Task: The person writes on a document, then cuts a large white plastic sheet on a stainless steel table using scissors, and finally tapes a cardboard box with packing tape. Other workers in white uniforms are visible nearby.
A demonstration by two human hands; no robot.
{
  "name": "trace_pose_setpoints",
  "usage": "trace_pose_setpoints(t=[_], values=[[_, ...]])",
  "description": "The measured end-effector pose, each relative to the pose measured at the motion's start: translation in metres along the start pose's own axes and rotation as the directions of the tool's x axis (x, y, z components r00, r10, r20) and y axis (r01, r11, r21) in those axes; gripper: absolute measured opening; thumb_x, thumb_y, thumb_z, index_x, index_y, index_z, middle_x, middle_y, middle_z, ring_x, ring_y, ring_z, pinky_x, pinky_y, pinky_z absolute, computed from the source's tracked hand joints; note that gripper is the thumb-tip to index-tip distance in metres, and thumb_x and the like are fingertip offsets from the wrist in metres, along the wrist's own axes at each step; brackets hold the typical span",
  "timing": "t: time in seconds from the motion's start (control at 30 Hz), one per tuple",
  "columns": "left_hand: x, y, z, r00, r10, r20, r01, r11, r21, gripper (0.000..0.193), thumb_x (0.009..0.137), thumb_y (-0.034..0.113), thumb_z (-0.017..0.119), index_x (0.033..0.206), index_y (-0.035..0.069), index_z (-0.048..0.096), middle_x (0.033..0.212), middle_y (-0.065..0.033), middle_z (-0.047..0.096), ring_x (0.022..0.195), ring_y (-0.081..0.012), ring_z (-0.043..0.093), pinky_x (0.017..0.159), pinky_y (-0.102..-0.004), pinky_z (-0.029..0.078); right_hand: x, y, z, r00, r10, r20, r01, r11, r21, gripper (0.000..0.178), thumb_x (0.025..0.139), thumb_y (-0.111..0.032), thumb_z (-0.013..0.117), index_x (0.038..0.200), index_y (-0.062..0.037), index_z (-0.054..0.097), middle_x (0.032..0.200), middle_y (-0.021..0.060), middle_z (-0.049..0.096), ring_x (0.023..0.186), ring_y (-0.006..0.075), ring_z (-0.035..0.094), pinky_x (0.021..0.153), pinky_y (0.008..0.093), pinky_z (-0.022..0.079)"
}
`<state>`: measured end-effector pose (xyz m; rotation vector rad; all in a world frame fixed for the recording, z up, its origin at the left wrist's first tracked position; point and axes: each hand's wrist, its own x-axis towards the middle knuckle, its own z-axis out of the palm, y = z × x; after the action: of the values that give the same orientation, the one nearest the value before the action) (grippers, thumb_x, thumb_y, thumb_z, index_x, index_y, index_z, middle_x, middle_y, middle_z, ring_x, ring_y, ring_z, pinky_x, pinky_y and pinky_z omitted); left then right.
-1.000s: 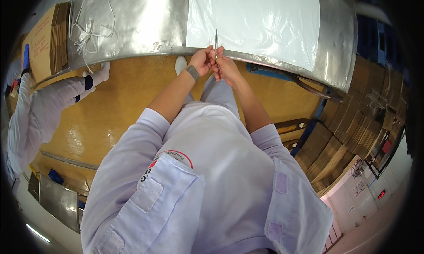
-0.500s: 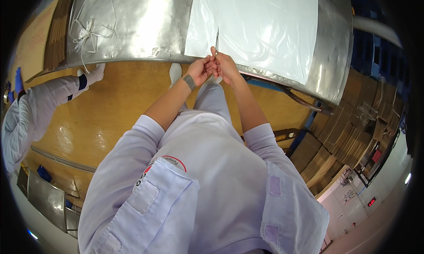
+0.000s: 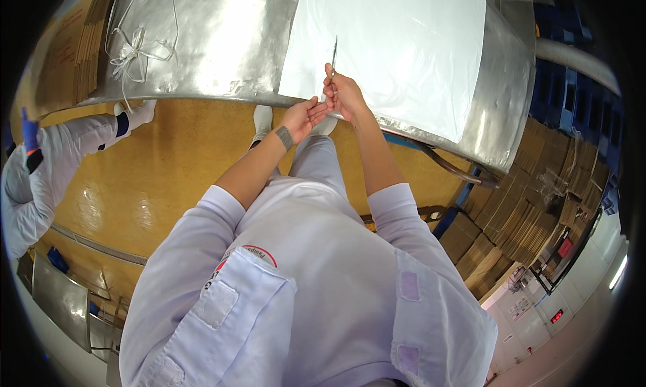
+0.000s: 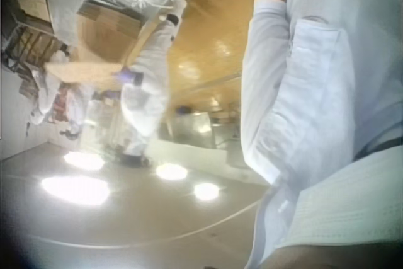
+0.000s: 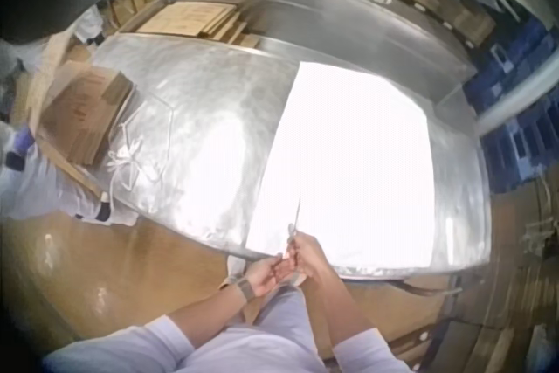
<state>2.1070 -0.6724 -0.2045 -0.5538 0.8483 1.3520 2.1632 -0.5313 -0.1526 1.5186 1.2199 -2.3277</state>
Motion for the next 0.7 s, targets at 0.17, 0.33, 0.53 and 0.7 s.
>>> trace_pose_setpoints(t=[0.17, 0.33, 0.53, 0.7], values=[[0.006, -0.003, -0.006, 0.999, -0.010, 0.049, 0.011, 0.999, -0.035, 0.018, 0.104, 0.021, 0.042, 0.112, 0.007, 0.050, 0.122, -0.0128, 0.062, 0.114, -0.0193, 0.058, 0.096, -0.0292, 0.048, 0.005, -0.013, -0.003, 1.000, -0.004, 0.007, 0.004, 1.000, -0.028, 0.046, 0.094, -0.051, 0.058, 0.076, -0.0097, 0.051, 0.056, -0.0020, 0.046, 0.041, 0.0117, 0.043, 0.039, 0.0256, 0.037], [0.003, -0.002, -0.002, 0.998, -0.013, 0.063, 0.016, 0.999, -0.044, 0.019, 0.104, 0.022, 0.042, 0.112, 0.006, 0.049, 0.126, -0.0138, 0.061, 0.116, -0.0182, 0.057, 0.096, -0.0279, 0.047, 0.014, -0.021, -0.008, 1.000, -0.023, 0.010, 0.023, 0.998, -0.059, 0.045, 0.094, -0.050, 0.057, 0.076, -0.0096, 0.051, 0.055, -0.0020, 0.046, 0.040, 0.0121, 0.044, 0.039, 0.0256, 0.038], [0.000, -0.003, 0.001, 0.999, -0.005, 0.053, 0.006, 1.000, -0.015, 0.021, 0.104, 0.023, 0.043, 0.112, 0.005, 0.050, 0.127, -0.0143, 0.061, 0.115, -0.0178, 0.057, 0.095, -0.0273, 0.047, 0.023, -0.027, -0.017, 0.999, -0.018, 0.050, 0.022, 0.996, -0.082, 0.045, 0.094, -0.050, 0.057, 0.077, -0.0099, 0.051, 0.056, -0.0018, 0.046, 0.040, 0.0125, 0.046, 0.039, 0.0257, 0.039], [-0.003, -0.006, 0.002, 0.998, 0.031, 0.047, -0.029, 0.999, -0.032, 0.018, 0.104, 0.024, 0.043, 0.106, 0.007, 0.049, 0.131, -0.0163, 0.058, 0.119, -0.0187, 0.055, 0.095, -0.0276, 0.047, 0.029, -0.034, -0.024, 0.997, -0.012, 0.083, 0.020, 0.995, -0.100, 0.046, 0.093, -0.052, 0.057, 0.077, -0.0104, 0.050, 0.056, -0.0021, 0.046, 0.040, 0.0121, 0.045, 0.039, 0.0264, 0.039]])
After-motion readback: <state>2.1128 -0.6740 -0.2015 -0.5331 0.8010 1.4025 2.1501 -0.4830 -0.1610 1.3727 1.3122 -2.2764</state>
